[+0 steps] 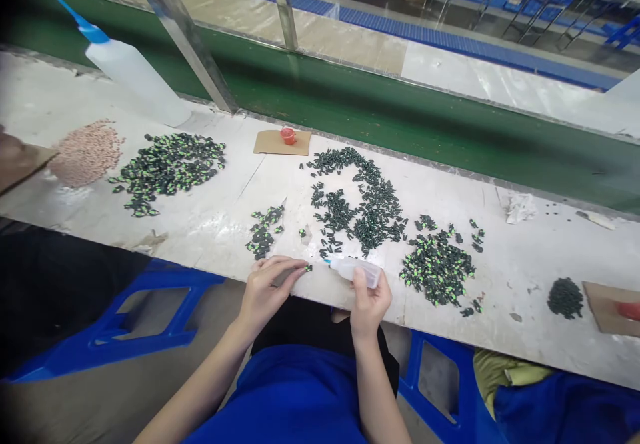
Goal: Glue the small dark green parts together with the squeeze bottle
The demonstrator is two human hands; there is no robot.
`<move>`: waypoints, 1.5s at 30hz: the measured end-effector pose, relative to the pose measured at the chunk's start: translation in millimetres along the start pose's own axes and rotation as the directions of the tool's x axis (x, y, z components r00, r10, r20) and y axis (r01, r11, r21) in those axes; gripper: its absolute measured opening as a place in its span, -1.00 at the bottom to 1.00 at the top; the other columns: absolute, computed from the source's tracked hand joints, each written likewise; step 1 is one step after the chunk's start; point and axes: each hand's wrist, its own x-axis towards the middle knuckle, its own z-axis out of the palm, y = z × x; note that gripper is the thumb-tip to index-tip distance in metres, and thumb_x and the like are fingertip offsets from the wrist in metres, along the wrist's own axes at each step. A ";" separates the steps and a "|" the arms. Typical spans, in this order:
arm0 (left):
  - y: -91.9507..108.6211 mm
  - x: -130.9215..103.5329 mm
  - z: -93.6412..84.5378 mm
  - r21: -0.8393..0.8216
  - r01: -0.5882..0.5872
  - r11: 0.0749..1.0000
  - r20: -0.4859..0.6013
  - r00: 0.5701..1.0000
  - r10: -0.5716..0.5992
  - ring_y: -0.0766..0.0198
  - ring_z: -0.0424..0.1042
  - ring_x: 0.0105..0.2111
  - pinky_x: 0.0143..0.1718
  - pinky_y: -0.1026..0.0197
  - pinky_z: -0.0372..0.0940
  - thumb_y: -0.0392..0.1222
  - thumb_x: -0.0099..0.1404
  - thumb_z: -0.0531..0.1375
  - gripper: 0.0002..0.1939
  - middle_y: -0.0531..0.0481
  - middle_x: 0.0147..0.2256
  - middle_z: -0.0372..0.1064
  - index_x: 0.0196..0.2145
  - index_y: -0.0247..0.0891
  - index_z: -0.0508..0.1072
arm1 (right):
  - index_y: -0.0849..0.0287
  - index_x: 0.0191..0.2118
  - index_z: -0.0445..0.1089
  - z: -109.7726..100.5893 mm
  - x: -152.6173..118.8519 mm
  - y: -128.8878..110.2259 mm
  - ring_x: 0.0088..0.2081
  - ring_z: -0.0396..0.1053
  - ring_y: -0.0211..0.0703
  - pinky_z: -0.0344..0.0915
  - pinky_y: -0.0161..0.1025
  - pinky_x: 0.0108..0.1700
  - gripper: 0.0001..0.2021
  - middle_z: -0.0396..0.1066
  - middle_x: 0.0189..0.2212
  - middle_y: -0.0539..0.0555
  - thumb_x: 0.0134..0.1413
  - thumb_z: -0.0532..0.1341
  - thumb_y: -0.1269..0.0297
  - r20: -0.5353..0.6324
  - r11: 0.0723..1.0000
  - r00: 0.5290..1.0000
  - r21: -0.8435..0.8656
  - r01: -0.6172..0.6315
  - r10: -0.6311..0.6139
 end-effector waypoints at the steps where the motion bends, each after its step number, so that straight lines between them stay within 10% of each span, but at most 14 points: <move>1: -0.4 -0.4 0.1 0.001 0.002 1.000 0.002 1.000 -0.002 0.27 0.51 -0.32 -0.19 0.11 0.11 -0.24 0.32 0.17 -0.89 0.08 -0.33 0.57 -0.30 -0.12 0.51 | 0.23 -0.39 0.38 -3.5 1.1 0.8 -0.52 0.31 -0.24 0.29 -0.28 -0.45 -0.73 0.37 -0.53 -0.01 -0.01 0.26 0.08 -0.049 0.999 0.999 0.042 0.013 -0.011; 15: -2.0 -0.2 -1.7 -0.001 -0.018 1.000 0.031 0.999 0.018 0.16 0.45 -0.18 -0.10 0.05 0.20 -0.21 0.31 0.17 -0.87 0.00 -0.26 0.56 -0.24 -0.11 0.53 | 0.14 -0.14 0.19 -31.9 25.4 1.9 -0.22 0.46 -0.05 0.33 0.00 -0.06 -0.46 0.48 -0.22 0.17 -0.25 0.42 0.15 -0.120 0.946 0.984 -0.312 0.088 -0.132; 18: -4.3 -0.8 -0.5 0.004 -0.029 1.000 0.011 1.000 0.029 0.09 0.36 -0.05 -0.03 -0.01 0.22 -0.20 0.32 0.16 -0.86 -0.04 -0.17 0.53 -0.23 -0.10 0.53 | 0.17 0.01 0.16 -33.1 15.7 0.6 -0.05 0.39 0.03 0.33 -0.04 -0.11 -0.51 0.40 -0.09 0.24 -0.03 0.30 0.19 -0.168 0.869 0.877 -0.311 0.385 -0.449; 20: -5.1 -1.3 0.8 0.025 -0.035 0.999 0.008 0.999 0.035 0.06 0.31 0.00 0.00 -0.04 0.22 -0.20 0.31 0.17 -0.86 -0.06 -0.11 0.50 -0.21 -0.10 0.53 | 0.15 -0.01 0.22 -30.7 6.7 -1.9 -0.12 0.40 -0.02 0.33 -0.11 -0.19 -0.64 0.41 -0.19 0.17 0.06 0.24 0.29 -0.184 0.740 0.734 -0.355 0.571 -0.654; 22: -4.9 -1.7 2.1 0.055 -0.047 0.997 0.009 0.999 0.046 0.03 0.28 0.01 0.02 -0.07 0.21 -0.21 0.29 0.19 -0.86 -0.07 -0.09 0.48 -0.21 -0.10 0.53 | 0.12 -0.07 0.31 -22.8 -2.7 -4.7 -0.30 0.41 -0.12 0.32 -0.20 -0.30 -0.75 0.41 -0.34 0.07 0.10 0.21 0.40 -0.053 0.658 0.697 -0.388 0.645 -0.715; 25: -3.5 -1.8 3.4 0.094 -0.050 0.994 0.002 0.999 0.050 0.01 0.25 0.03 0.02 -0.10 0.18 -0.24 0.29 0.20 -0.88 -0.07 -0.07 0.47 -0.26 -0.10 0.54 | 0.15 -0.07 0.39 -2.7 -12.5 -5.3 -0.41 0.40 -0.20 0.34 -0.26 -0.38 -0.81 0.44 -0.30 0.11 0.21 0.13 0.35 0.275 0.718 0.825 -0.407 0.565 -0.494; 29: -3.3 -1.4 2.0 0.062 -0.047 0.997 0.015 0.999 0.046 0.03 0.22 0.04 0.02 -0.06 0.18 -0.26 0.29 0.19 -0.89 -0.06 -0.08 0.47 -0.29 -0.12 0.53 | 0.17 -0.08 0.47 19.5 -13.0 2.8 -0.37 0.43 -0.14 0.35 -0.22 -0.32 -0.68 0.42 -0.27 0.17 0.28 0.03 0.16 0.353 0.716 0.897 -0.550 0.430 -0.267; 38: -5.8 -1.2 -2.5 0.007 0.030 1.000 0.084 0.996 -0.030 0.08 0.36 -0.09 -0.04 -0.01 0.19 -0.25 0.33 0.14 -0.84 -0.01 -0.31 0.53 -0.25 -0.10 0.54 | 0.14 -0.33 0.45 20.7 -5.7 1.0 -0.40 0.39 -0.12 0.31 -0.21 -0.35 -0.68 0.40 -0.35 0.12 0.26 0.02 0.14 0.379 0.742 0.909 -0.557 0.373 -0.172; 45: 2.6 -1.5 -5.1 -0.048 0.060 0.997 0.096 0.994 -0.055 0.10 0.38 -0.11 -0.07 0.02 0.21 -0.25 0.33 0.13 -0.83 0.01 -0.32 0.54 -0.25 -0.10 0.54 | 0.17 -0.33 0.43 21.9 -16.6 -9.1 -0.35 0.48 -0.14 0.40 -0.26 -0.31 -0.79 0.51 -0.39 0.08 0.12 0.19 0.12 0.394 0.977 0.911 -0.209 -0.041 0.123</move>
